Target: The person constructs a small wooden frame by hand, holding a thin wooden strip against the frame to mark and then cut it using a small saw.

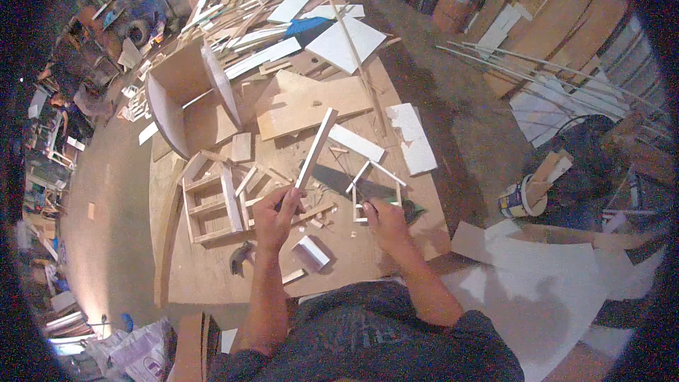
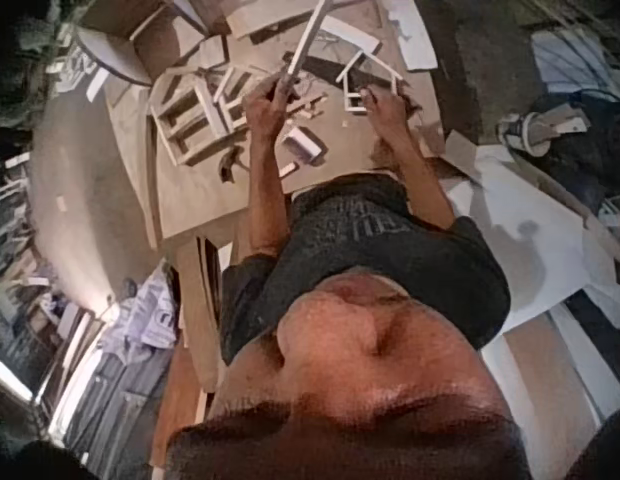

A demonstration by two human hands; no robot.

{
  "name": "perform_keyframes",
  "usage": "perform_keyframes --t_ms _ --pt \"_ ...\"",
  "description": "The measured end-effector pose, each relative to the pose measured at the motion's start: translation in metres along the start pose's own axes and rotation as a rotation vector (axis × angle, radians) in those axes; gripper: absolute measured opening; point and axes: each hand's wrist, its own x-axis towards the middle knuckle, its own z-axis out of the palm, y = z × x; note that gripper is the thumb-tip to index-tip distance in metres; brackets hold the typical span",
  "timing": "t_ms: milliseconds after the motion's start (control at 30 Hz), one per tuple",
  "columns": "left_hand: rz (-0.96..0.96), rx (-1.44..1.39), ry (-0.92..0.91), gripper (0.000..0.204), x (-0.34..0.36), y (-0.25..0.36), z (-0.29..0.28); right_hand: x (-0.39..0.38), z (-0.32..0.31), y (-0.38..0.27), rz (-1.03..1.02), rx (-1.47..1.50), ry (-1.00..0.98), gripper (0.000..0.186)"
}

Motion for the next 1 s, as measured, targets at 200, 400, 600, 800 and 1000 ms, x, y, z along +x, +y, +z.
perform_keyframes --t_ms 200,400,600,800,1000 --pt "-0.074 -0.073 -0.108 0.029 -0.011 -0.022 -0.051 -0.024 0.047 -0.034 -0.084 0.0 0.164 0.026" --pt "-0.074 -0.137 -0.156 0.031 -0.013 -0.023 -0.052 -0.051 0.038 -0.061 0.026 0.047 0.249 0.027" --pt "-0.133 -0.073 -0.246 0.025 -0.01 -0.004 -0.016 -0.069 0.006 -0.065 0.089 0.2 0.36 0.028" --pt "0.146 0.164 -0.296 0.028 0.002 -0.01 0.048 -0.072 -0.028 -0.032 0.166 0.176 0.397 0.029" --pt "0.408 0.294 -0.311 0.033 0.03 -0.008 0.136 -0.056 -0.075 0.039 0.082 0.095 0.494 0.031"
